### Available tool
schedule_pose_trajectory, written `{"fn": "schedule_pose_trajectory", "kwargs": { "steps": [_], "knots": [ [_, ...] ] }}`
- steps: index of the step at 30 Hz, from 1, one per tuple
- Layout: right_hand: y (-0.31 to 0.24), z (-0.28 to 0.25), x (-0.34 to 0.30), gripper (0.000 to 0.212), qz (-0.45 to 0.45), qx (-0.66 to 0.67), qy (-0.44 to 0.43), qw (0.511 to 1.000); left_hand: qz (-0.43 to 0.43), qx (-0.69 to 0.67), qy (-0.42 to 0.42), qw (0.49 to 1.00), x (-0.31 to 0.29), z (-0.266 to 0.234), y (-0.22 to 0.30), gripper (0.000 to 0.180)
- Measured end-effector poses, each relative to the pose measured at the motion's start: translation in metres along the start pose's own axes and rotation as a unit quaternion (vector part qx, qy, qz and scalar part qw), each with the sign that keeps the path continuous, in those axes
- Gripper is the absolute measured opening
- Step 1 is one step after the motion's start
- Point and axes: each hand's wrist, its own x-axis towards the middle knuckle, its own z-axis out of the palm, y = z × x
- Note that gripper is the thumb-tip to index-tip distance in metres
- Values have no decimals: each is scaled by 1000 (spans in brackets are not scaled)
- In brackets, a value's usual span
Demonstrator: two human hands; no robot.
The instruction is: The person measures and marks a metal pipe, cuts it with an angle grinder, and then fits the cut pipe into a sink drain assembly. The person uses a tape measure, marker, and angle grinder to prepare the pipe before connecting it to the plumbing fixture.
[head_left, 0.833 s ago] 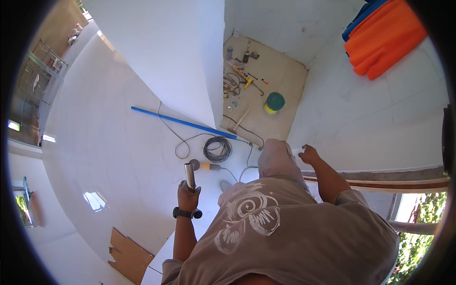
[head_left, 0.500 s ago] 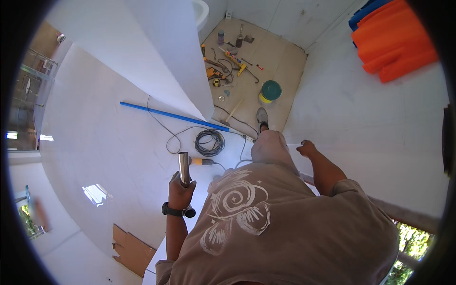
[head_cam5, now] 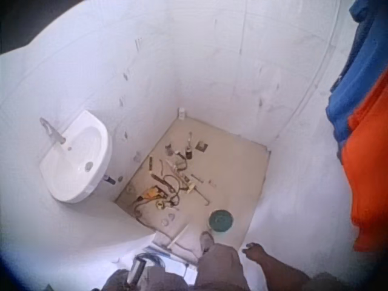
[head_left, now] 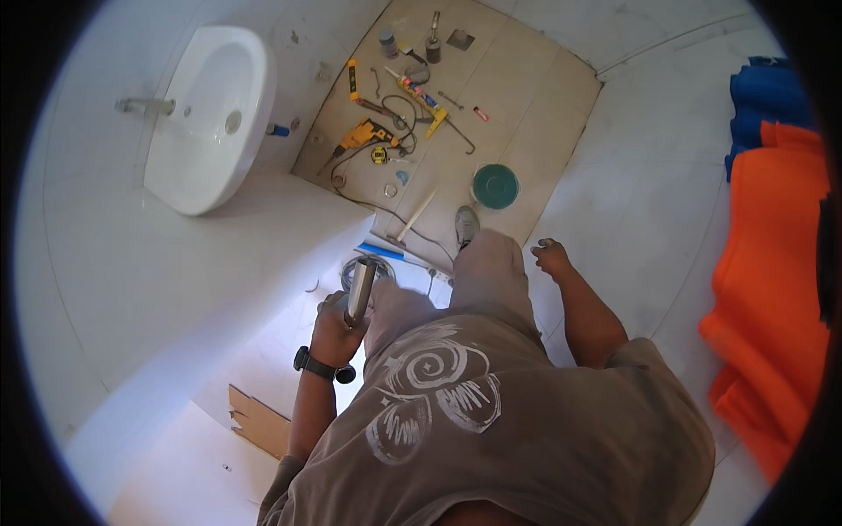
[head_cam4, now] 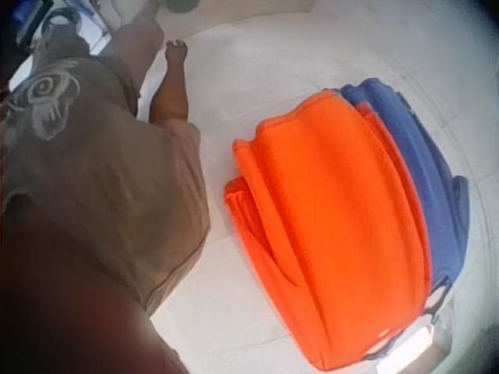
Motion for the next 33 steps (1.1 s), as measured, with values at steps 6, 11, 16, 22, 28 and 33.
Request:
{"fn": "schedule_pose_trajectory", "kwargs": {
  "steps": [6,11,16,22,28,33],
  "knots": [
    [-45,-37,13,60,-1,-67,29,997,-44,-64,6,997,78,-35,57,20],
    [-63,-66,24,58,3,-110,8,994,-33,-75,34,996,131,-58,66,23],
    [-145,-125,53,52,55,10,-1,998,-62,-81,37,994,193,-80,64,23],
    [-310,-174,139,56,-93,-225,71,967,-104,-229,37,967,274,-88,46,24],
    [-470,-166,137,56,-262,-172,75,947,-30,-197,38,979,319,-92,42,26],
    [-517,-162,118,57,-245,-257,72,932,-72,-260,39,962,330,-108,51,26]
  ]
}}
